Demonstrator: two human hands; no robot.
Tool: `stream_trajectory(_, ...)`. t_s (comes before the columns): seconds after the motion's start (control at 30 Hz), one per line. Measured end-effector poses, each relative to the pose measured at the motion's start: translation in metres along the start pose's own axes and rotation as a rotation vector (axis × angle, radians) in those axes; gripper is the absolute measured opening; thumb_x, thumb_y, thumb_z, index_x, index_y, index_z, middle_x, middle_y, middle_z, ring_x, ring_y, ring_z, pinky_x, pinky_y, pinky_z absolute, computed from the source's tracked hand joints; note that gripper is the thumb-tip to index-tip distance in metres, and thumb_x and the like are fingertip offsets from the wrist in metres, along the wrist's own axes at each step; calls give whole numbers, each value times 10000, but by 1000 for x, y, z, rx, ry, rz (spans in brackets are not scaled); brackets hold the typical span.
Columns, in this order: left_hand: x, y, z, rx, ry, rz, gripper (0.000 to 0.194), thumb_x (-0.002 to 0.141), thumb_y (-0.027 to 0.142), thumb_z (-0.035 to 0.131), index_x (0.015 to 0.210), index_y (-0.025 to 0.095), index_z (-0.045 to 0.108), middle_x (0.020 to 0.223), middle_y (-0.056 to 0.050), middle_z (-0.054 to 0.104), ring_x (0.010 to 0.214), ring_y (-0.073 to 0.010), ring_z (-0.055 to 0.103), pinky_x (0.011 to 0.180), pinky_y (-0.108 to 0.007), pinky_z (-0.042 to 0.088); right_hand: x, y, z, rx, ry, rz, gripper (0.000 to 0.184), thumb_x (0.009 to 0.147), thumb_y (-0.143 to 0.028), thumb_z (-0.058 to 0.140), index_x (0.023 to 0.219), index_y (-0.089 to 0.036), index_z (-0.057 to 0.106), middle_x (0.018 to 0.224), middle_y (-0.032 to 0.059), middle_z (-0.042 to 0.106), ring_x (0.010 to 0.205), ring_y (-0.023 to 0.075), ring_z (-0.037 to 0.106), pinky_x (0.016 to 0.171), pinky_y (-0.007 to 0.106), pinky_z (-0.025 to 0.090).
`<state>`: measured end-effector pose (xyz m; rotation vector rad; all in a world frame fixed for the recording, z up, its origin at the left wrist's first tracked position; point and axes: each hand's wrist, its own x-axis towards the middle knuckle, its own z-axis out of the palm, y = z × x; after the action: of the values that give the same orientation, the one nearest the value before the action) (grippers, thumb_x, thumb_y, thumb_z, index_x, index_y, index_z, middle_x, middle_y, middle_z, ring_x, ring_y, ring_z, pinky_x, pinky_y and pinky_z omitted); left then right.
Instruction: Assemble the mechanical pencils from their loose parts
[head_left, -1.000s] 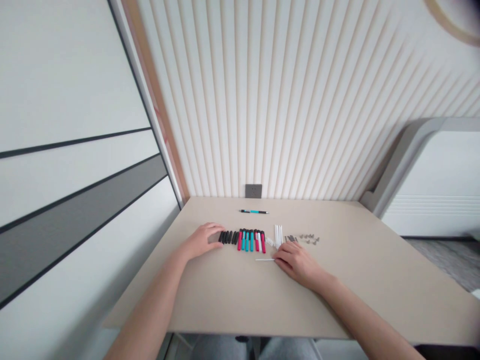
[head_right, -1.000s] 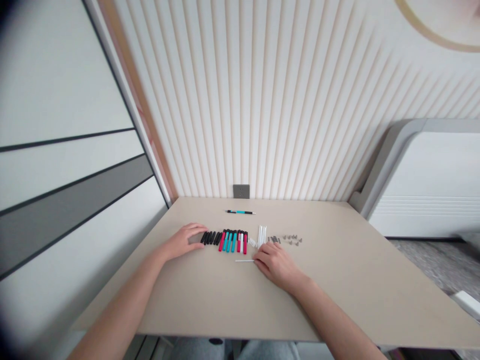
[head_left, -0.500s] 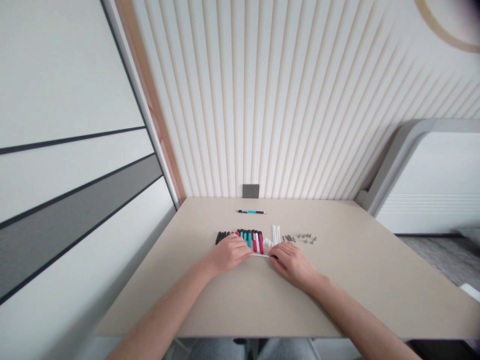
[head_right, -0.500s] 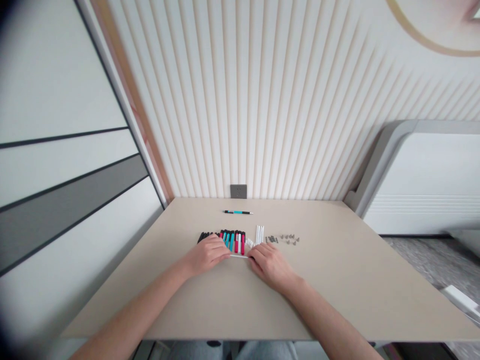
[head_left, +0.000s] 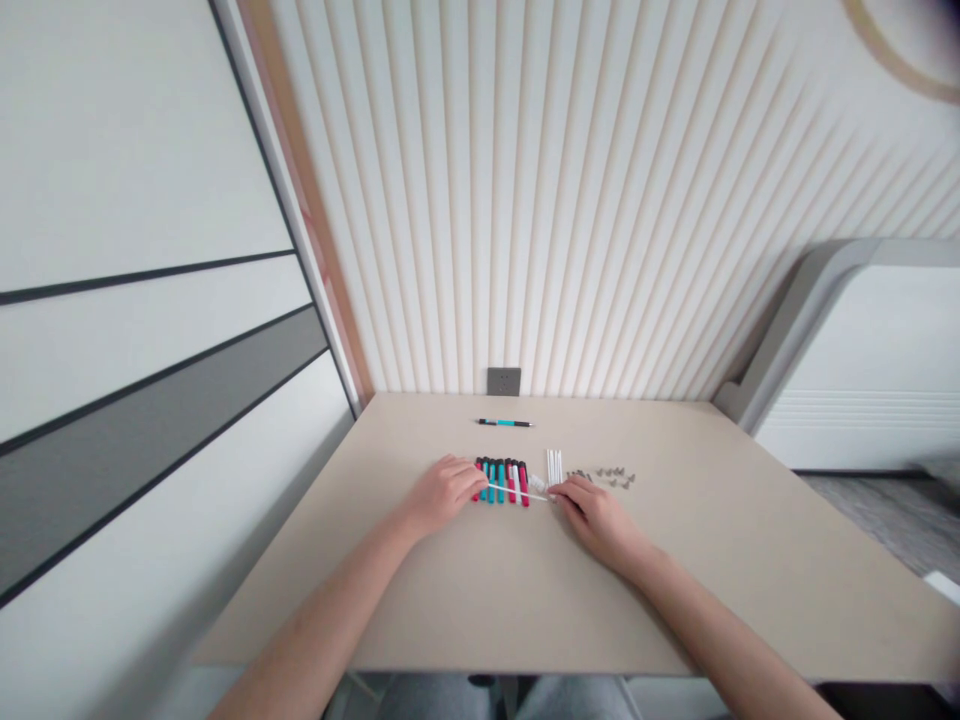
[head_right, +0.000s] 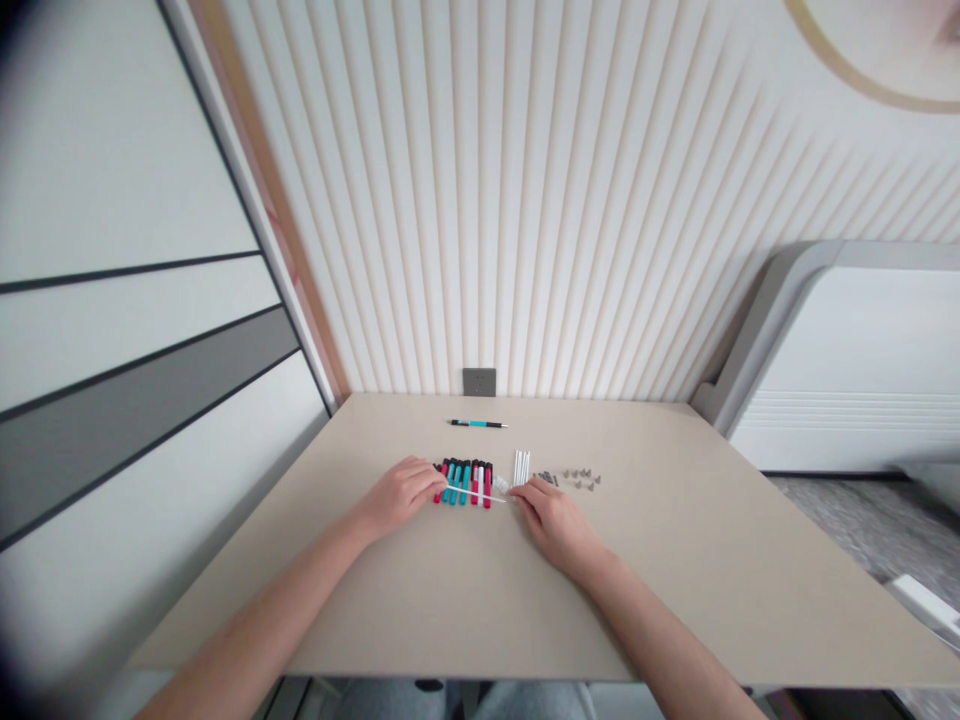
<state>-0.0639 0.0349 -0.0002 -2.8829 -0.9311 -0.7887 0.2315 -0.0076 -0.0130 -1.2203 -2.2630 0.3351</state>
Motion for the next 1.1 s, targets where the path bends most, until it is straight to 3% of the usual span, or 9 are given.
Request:
stream_trajectory(0.13,0,0,2,-6,-5,3,339,1034,284,365,888,176,651,822,-40,682,779,-161,598,759,-297,425,0,-2,3,71,25,8,276,977,-174,379,1075,-195,636,983,78,648,863,180,634,790,309,499)
stream_trajectory(0.23,2,3,3,-13,-9,15,329,1030,288,380,883,182,653,820,-37,684,789,-161,603,758,-293,427,0,-10,5,89,-27,-31,273,987,-201,388,1090,-196,641,985,79,638,869,175,626,795,294,494)
stream_trajectory(0.47,4,8,2,-19,16,6,307,1027,300,385,936,184,654,855,-40,700,800,-167,625,756,-303,440,1,-16,4,-47,-80,-30,250,990,-255,410,967,-203,654,928,45,631,792,152,627,727,251,466)
stream_trajectory(0.6,2,6,0,0,59,-52,277,1021,293,388,1139,177,610,942,-76,700,834,-187,632,773,-323,454,2,-3,0,-178,79,142,294,988,-283,412,870,-192,665,850,47,645,754,165,633,692,260,442)
stream_trajectory(0.7,0,3,0,2,55,-53,272,1018,278,391,1124,182,622,933,-73,704,831,-185,637,770,-320,456,1,7,-4,-293,151,310,306,973,-311,444,792,-191,660,801,52,663,720,177,640,639,265,415)
stream_trajectory(0.9,0,3,4,0,13,-26,233,1000,250,436,1022,180,657,864,-56,714,802,-181,640,755,-314,440,2,4,-3,-454,72,480,308,952,-311,459,737,-196,647,827,51,691,712,178,655,584,255,358)
stream_trajectory(1.1,2,6,2,1,-15,-20,231,1005,248,433,1006,189,656,863,-46,719,807,-181,638,752,-318,425,6,-9,0,-497,-3,518,345,967,-328,422,764,-186,662,886,75,703,736,180,660,608,252,367)
